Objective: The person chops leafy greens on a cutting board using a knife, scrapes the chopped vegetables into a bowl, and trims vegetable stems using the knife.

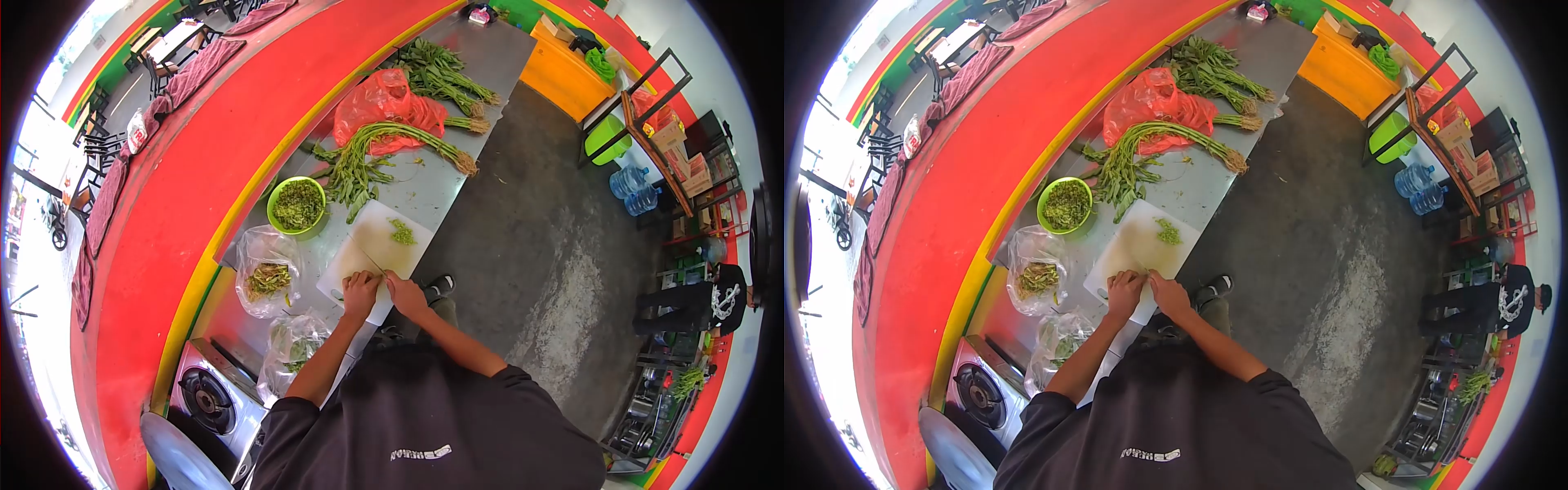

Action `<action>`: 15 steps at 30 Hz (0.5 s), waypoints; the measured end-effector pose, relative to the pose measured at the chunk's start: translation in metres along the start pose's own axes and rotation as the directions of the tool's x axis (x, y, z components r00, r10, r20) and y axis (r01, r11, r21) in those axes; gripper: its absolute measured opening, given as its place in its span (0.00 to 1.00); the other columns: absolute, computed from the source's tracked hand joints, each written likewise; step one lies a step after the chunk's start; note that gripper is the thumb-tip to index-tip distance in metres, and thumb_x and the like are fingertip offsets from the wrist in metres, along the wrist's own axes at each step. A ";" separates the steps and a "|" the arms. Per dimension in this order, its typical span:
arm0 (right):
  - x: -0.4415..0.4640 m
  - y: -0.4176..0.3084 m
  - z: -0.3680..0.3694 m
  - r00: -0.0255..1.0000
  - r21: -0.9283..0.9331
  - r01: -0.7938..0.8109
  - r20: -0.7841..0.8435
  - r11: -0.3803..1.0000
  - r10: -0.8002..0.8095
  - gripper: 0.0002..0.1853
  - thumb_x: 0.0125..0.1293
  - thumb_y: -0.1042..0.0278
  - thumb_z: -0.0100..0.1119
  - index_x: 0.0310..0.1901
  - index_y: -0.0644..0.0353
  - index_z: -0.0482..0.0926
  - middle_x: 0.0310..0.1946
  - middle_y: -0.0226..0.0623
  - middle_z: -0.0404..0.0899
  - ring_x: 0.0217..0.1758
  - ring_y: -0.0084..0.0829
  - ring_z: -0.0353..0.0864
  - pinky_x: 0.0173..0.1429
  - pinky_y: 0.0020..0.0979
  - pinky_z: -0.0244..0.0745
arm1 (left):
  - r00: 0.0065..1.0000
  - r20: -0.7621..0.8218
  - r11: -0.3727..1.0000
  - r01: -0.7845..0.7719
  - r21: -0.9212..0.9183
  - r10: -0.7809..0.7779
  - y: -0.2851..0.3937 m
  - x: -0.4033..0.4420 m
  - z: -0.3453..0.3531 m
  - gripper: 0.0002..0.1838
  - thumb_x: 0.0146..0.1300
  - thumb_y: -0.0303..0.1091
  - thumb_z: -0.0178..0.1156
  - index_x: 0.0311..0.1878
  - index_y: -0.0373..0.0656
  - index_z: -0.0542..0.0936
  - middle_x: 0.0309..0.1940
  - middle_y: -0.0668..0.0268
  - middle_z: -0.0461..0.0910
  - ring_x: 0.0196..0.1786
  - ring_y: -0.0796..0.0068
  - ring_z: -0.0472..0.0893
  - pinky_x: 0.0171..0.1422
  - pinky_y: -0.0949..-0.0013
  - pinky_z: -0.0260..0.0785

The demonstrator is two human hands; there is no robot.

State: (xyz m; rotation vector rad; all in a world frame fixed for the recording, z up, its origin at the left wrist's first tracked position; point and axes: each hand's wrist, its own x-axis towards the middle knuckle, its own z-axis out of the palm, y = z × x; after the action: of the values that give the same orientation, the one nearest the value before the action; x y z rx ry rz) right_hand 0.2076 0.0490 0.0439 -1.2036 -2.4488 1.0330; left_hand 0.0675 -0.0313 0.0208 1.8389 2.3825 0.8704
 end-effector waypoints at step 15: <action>-0.052 0.005 -0.008 0.991 -0.046 -0.105 0.081 0.993 0.108 0.17 0.79 0.53 0.46 0.63 0.46 0.71 0.27 0.56 0.83 0.31 0.65 0.83 0.37 0.62 0.77 | 0.990 0.055 0.985 0.134 -0.109 -0.128 -0.005 -0.002 0.003 0.06 0.61 0.36 0.68 0.40 0.53 0.90 0.36 0.74 0.83 0.46 0.71 0.81 0.60 0.59 0.61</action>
State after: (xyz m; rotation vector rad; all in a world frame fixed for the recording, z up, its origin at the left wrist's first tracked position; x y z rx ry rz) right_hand 0.2476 0.0157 0.0513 -1.3439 -2.5046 1.0862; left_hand 0.0648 -0.0322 0.0159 1.6238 2.3422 0.9163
